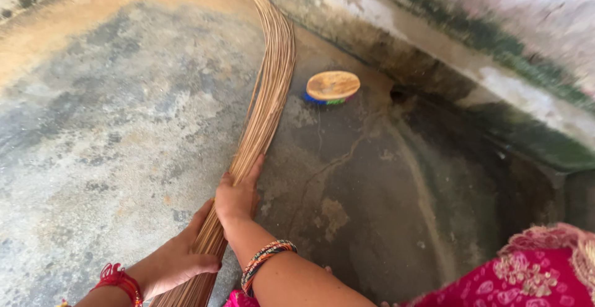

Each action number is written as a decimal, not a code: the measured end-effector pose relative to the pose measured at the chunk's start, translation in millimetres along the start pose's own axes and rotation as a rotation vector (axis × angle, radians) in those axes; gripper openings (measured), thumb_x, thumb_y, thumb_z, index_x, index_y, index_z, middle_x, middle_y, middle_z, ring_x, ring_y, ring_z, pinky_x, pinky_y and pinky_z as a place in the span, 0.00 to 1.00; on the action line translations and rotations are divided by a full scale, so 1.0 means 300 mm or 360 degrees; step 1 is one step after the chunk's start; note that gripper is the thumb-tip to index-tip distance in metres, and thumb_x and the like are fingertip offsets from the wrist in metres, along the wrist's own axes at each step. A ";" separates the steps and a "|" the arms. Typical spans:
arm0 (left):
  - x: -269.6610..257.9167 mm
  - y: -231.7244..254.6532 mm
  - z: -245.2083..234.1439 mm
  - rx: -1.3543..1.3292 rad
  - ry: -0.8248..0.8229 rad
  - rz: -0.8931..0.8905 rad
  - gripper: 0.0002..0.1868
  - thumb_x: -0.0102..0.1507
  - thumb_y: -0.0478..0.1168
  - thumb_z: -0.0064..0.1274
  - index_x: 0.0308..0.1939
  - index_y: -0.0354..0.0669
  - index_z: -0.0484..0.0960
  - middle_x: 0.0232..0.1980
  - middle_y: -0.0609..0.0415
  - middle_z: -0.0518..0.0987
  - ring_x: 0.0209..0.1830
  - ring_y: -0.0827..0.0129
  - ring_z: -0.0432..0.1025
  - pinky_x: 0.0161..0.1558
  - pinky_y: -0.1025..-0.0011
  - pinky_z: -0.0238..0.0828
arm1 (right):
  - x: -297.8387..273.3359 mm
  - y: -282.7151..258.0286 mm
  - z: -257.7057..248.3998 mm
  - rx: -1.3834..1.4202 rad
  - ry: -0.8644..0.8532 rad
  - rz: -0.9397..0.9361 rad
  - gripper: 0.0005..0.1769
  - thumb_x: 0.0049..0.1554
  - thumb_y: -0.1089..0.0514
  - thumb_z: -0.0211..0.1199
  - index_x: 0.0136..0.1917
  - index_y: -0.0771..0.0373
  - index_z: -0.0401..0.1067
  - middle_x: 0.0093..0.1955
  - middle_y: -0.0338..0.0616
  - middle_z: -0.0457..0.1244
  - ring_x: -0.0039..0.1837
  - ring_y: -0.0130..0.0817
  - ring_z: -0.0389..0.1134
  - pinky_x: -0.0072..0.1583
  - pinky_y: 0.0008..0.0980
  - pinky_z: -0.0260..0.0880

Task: The person handles a straw broom, uses a multi-colored brush to scrub a wall edge, and then uses a flat piece of cardboard by hand to scrub the concrete floor near a water tap and a drain.

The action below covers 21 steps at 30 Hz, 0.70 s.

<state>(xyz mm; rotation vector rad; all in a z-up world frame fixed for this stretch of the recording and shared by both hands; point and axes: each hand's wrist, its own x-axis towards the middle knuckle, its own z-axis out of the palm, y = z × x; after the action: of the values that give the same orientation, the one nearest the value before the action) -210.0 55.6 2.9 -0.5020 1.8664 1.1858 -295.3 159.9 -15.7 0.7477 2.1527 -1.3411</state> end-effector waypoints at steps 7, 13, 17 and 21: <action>-0.005 0.044 -0.015 0.0114 0.0059 -0.0098 0.67 0.49 0.46 0.63 0.80 0.77 0.30 0.57 0.36 0.85 0.55 0.51 0.83 0.64 0.62 0.75 | 0.020 -0.003 -0.001 0.0054 -0.0019 -0.0031 0.50 0.61 0.47 0.54 0.84 0.32 0.24 0.67 0.60 0.63 0.65 0.58 0.68 0.68 0.49 0.68; 0.064 0.092 -0.044 0.0404 0.0033 0.0100 0.72 0.49 0.46 0.72 0.78 0.73 0.27 0.72 0.37 0.65 0.70 0.54 0.68 0.71 0.60 0.62 | 0.027 -0.010 -0.048 0.0047 -0.0106 -0.0004 0.50 0.63 0.45 0.54 0.83 0.31 0.22 0.66 0.59 0.64 0.65 0.58 0.69 0.69 0.48 0.66; 0.184 0.164 -0.119 0.0067 -0.0104 -0.0449 0.46 0.59 0.49 0.55 0.79 0.74 0.50 0.67 0.42 0.76 0.68 0.52 0.73 0.62 0.46 0.72 | 0.035 -0.017 -0.096 0.0119 -0.0205 0.0167 0.51 0.61 0.43 0.54 0.84 0.28 0.23 0.64 0.56 0.66 0.63 0.55 0.71 0.67 0.48 0.70; 0.334 0.269 -0.154 0.0190 0.0210 -0.0228 0.31 0.67 0.60 0.38 0.67 0.47 0.73 0.64 0.38 0.79 0.58 0.39 0.79 0.54 0.46 0.79 | 0.054 -0.038 -0.119 0.0574 -0.0275 0.0201 0.57 0.55 0.39 0.63 0.83 0.34 0.26 0.66 0.54 0.65 0.65 0.51 0.70 0.66 0.45 0.72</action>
<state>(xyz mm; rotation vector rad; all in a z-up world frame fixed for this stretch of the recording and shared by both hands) -343.1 63.4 -27.2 -0.6491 1.9636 0.9610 -319.1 191.2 -4.9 0.8517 1.7219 -1.6812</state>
